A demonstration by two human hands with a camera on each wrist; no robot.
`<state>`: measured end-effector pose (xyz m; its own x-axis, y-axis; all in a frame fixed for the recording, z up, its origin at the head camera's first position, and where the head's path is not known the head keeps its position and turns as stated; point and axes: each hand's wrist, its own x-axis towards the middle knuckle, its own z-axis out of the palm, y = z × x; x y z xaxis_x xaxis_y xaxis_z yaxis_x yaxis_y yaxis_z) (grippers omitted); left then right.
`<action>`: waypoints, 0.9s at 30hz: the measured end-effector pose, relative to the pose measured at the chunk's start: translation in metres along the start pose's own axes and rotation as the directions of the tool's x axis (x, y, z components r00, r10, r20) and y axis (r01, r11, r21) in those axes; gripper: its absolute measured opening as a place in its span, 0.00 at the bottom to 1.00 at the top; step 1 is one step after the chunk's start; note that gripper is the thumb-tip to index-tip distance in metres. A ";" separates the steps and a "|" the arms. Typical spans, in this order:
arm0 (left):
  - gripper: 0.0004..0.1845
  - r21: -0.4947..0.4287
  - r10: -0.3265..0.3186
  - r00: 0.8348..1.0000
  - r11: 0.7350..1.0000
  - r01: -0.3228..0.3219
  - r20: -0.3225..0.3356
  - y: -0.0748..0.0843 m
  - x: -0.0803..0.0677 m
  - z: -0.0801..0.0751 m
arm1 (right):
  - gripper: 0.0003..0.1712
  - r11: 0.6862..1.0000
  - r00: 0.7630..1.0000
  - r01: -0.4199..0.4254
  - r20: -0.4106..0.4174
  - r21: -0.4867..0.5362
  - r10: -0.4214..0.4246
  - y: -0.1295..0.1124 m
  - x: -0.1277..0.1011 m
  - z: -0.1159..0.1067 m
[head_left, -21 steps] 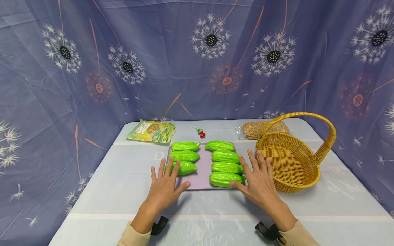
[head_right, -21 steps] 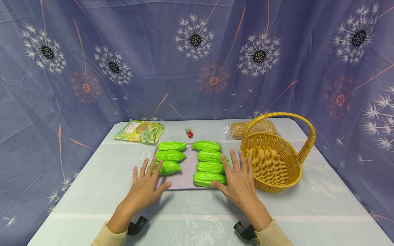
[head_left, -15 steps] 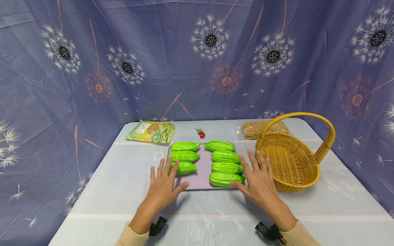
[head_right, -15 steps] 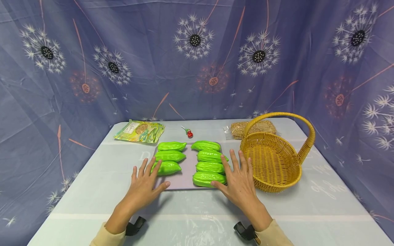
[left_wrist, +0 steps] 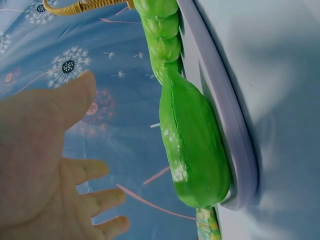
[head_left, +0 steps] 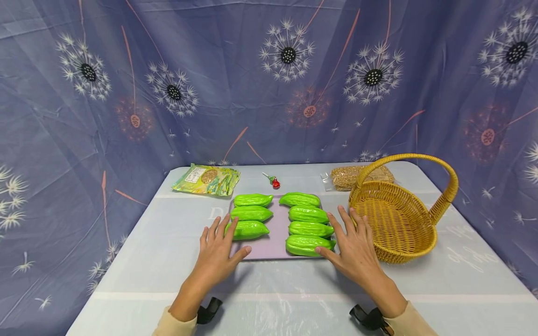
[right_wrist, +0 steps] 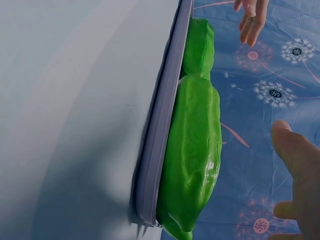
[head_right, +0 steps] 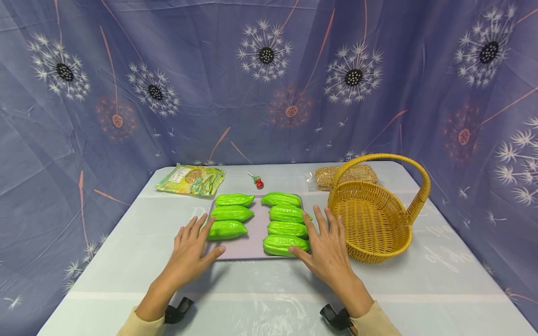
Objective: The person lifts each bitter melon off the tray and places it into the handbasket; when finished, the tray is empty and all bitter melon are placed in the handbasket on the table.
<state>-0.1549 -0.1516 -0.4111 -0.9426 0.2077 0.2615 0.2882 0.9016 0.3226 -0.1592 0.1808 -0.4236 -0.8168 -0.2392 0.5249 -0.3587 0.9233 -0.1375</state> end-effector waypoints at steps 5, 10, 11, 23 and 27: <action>0.43 -0.021 -0.002 1.000 1.000 0.001 -0.017 -0.006 -0.001 -0.002 | 0.51 1.000 0.999 0.022 -0.027 0.019 -0.021 0.000 0.000 0.001; 0.44 -0.049 -0.010 1.000 0.999 0.009 -0.015 -0.011 -0.004 -0.003 | 0.49 0.997 0.996 0.056 -0.074 0.048 -0.052 0.001 -0.001 0.002; 0.43 -0.055 -0.010 1.000 0.998 0.009 -0.019 -0.013 -0.004 -0.004 | 0.48 0.997 0.995 0.063 -0.082 0.053 -0.058 0.002 -0.001 0.003; 0.37 -0.101 -0.012 0.999 0.995 0.007 -0.048 -0.025 -0.011 -0.005 | 0.43 0.985 0.982 0.131 -0.150 0.116 -0.113 0.002 -0.002 0.006; 0.35 -0.127 -0.032 0.999 0.991 0.027 -0.038 -0.030 -0.011 -0.004 | 0.43 0.981 0.977 0.146 -0.172 0.127 -0.124 0.001 -0.001 0.009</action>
<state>-0.1523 -0.1824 -0.4196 -0.9443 0.1637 0.2853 0.2814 0.8513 0.4428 -0.1626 0.1794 -0.4319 -0.6763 -0.2961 0.6745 -0.5289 0.8325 -0.1649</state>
